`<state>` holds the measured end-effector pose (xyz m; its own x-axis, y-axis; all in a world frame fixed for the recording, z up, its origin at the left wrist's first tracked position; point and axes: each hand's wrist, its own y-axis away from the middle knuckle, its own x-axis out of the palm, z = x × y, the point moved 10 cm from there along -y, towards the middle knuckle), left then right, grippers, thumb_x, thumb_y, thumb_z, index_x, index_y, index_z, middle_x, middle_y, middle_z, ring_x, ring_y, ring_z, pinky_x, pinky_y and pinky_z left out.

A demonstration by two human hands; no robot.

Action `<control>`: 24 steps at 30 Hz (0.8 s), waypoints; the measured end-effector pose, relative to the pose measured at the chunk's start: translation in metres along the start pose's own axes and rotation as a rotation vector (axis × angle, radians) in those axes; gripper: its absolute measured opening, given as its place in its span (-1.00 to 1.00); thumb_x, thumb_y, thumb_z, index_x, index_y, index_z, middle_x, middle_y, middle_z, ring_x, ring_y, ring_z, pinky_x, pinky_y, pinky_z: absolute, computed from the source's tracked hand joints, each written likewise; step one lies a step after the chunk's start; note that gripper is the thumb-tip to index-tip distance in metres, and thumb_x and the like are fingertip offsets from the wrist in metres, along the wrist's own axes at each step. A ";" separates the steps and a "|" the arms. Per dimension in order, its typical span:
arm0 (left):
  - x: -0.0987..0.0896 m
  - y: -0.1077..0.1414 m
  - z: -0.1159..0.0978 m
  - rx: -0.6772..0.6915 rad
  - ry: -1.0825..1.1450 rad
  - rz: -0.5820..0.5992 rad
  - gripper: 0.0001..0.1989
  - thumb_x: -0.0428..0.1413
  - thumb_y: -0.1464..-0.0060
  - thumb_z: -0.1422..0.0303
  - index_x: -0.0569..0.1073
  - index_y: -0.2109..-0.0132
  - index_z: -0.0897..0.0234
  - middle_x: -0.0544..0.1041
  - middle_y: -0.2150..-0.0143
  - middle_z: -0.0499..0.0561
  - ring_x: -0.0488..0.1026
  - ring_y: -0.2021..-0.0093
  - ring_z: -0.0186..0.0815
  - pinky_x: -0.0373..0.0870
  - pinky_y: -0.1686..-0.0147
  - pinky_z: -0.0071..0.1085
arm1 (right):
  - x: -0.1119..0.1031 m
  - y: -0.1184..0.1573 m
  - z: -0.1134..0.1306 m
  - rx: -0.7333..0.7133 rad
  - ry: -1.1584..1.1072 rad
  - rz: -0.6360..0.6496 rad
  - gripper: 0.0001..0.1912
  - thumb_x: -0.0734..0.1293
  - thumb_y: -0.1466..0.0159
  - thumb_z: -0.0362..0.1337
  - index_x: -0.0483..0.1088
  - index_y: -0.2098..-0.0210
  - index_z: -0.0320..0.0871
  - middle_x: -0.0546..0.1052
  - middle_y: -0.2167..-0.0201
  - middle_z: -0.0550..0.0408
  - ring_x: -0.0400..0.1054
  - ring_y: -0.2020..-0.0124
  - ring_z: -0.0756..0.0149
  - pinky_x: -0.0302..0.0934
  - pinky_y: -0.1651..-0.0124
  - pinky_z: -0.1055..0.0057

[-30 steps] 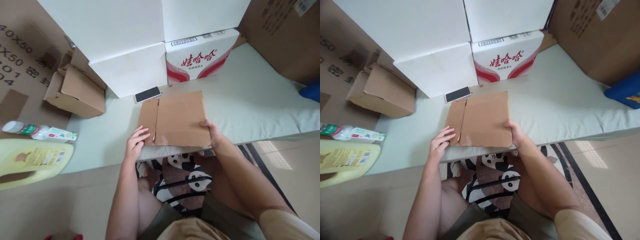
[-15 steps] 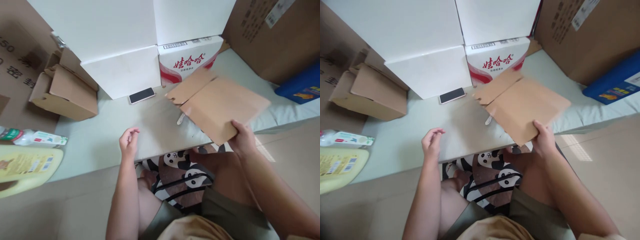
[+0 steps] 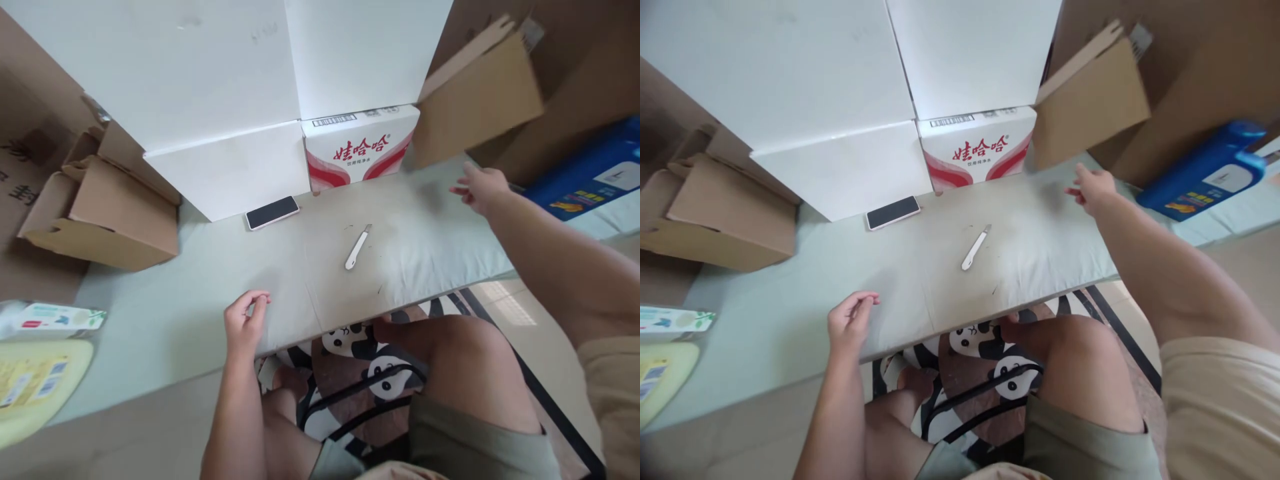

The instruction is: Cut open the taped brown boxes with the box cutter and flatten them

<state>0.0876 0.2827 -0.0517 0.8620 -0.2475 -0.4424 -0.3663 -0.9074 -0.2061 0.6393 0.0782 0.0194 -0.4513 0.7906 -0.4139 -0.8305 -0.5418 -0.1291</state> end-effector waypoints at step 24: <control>-0.069 0.040 -0.012 0.040 0.302 -0.066 -0.79 0.04 -0.14 0.33 0.53 0.37 0.26 0.60 0.41 0.02 0.51 0.35 -0.33 0.32 0.46 -0.46 | 0.392 0.218 0.178 -0.348 0.295 0.768 -0.84 0.34 -0.20 -0.28 0.44 0.21 -0.12 0.52 0.35 0.13 0.31 0.59 0.48 0.22 0.45 0.43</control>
<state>0.0176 0.2593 -0.0185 0.9473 -0.2837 -0.1488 -0.3145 -0.9122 -0.2626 0.2227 0.3208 -0.0105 -0.7004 0.0941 -0.7075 -0.1656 -0.9856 0.0328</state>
